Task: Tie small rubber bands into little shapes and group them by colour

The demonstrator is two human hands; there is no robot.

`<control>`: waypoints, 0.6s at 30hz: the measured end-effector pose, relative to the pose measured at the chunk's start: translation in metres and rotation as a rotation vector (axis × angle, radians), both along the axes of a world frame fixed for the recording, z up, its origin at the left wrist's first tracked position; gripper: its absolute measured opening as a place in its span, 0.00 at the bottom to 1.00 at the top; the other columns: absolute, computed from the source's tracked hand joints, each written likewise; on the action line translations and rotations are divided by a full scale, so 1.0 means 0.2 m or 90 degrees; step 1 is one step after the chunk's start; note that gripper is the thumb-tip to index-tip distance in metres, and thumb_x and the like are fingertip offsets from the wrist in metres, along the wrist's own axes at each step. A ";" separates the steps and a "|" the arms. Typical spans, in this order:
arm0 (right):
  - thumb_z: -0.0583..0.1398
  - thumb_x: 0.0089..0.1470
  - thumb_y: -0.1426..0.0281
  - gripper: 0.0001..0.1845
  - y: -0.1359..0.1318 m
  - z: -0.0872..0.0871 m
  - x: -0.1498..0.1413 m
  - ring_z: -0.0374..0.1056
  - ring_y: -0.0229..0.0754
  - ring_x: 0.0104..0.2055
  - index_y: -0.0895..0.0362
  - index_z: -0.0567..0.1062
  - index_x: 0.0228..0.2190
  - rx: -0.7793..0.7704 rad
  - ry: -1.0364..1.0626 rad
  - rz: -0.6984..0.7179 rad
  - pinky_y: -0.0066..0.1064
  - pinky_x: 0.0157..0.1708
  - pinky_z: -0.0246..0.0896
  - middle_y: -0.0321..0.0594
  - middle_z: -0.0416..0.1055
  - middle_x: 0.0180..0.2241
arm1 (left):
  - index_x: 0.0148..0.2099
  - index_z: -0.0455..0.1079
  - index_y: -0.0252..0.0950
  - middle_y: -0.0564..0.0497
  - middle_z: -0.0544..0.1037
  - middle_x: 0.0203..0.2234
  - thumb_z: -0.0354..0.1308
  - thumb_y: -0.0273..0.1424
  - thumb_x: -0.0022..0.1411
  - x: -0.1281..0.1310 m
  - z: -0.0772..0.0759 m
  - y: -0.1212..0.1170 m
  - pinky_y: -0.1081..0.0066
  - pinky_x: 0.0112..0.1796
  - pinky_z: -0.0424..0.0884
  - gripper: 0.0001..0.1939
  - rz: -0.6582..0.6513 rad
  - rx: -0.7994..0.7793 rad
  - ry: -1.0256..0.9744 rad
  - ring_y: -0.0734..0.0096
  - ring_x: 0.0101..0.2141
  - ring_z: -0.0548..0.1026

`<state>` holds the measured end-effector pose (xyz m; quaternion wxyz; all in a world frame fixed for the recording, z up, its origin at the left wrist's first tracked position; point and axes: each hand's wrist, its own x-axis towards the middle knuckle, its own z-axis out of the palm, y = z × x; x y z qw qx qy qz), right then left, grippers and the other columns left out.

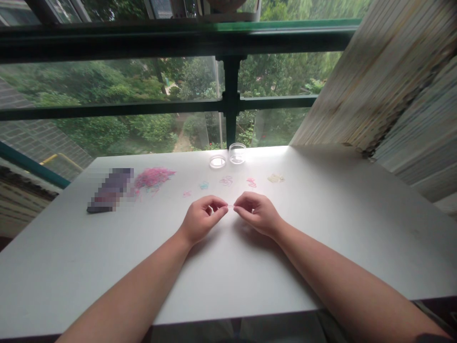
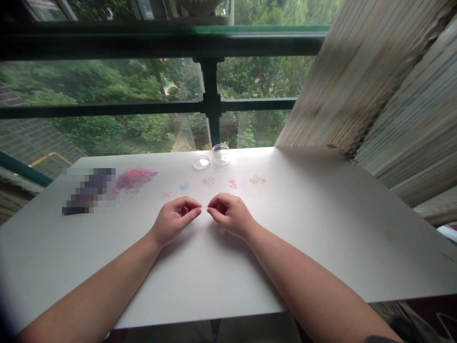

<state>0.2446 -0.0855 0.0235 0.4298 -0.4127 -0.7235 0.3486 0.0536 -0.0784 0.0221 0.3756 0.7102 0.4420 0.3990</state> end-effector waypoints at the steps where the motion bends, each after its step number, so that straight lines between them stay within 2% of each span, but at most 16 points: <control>1: 0.59 0.50 0.72 0.03 0.00 0.00 0.00 0.57 0.32 0.21 0.58 0.71 0.27 0.004 -0.001 0.000 0.25 0.21 0.53 0.35 0.65 0.22 | 0.35 0.73 0.35 0.50 0.76 0.27 0.59 0.35 0.55 0.00 0.00 0.00 0.75 0.26 0.64 0.09 0.001 0.000 -0.001 0.75 0.25 0.69; 6: 0.58 0.49 0.73 0.02 0.01 0.02 0.02 0.57 0.32 0.22 0.58 0.72 0.26 0.065 -0.064 -0.017 0.25 0.23 0.54 0.34 0.64 0.22 | 0.37 0.73 0.35 0.50 0.75 0.27 0.59 0.36 0.55 0.00 0.00 0.00 0.75 0.26 0.64 0.10 0.010 -0.006 0.007 0.75 0.25 0.69; 8: 0.58 0.48 0.74 0.03 0.03 0.04 0.07 0.59 0.33 0.24 0.57 0.73 0.26 0.109 -0.147 -0.058 0.26 0.26 0.56 0.35 0.65 0.24 | 0.38 0.72 0.35 0.50 0.75 0.28 0.59 0.36 0.54 0.00 0.01 0.00 0.75 0.26 0.65 0.11 0.014 -0.012 0.009 0.75 0.26 0.69; 10: 0.57 0.48 0.75 0.05 0.07 0.04 0.14 0.60 0.35 0.25 0.57 0.73 0.24 0.133 -0.240 -0.141 0.27 0.28 0.56 0.36 0.67 0.25 | 0.38 0.72 0.35 0.49 0.75 0.28 0.59 0.36 0.54 -0.01 0.01 0.00 0.75 0.26 0.65 0.11 0.015 -0.018 0.010 0.75 0.26 0.69; 13: 0.58 0.47 0.74 0.05 0.13 0.04 0.24 0.62 0.37 0.27 0.56 0.75 0.25 0.110 -0.335 -0.275 0.28 0.30 0.56 0.38 0.69 0.26 | 0.37 0.72 0.35 0.50 0.75 0.28 0.58 0.36 0.55 0.00 0.01 0.00 0.75 0.26 0.64 0.11 0.009 -0.025 0.014 0.75 0.25 0.69; 18: 0.57 0.48 0.73 0.07 0.18 0.01 0.28 0.64 0.40 0.31 0.56 0.76 0.25 0.061 -0.426 -0.312 0.29 0.33 0.56 0.40 0.71 0.28 | 0.36 0.72 0.35 0.50 0.75 0.27 0.58 0.35 0.55 0.00 0.01 -0.01 0.75 0.27 0.64 0.09 -0.008 -0.024 0.040 0.75 0.26 0.69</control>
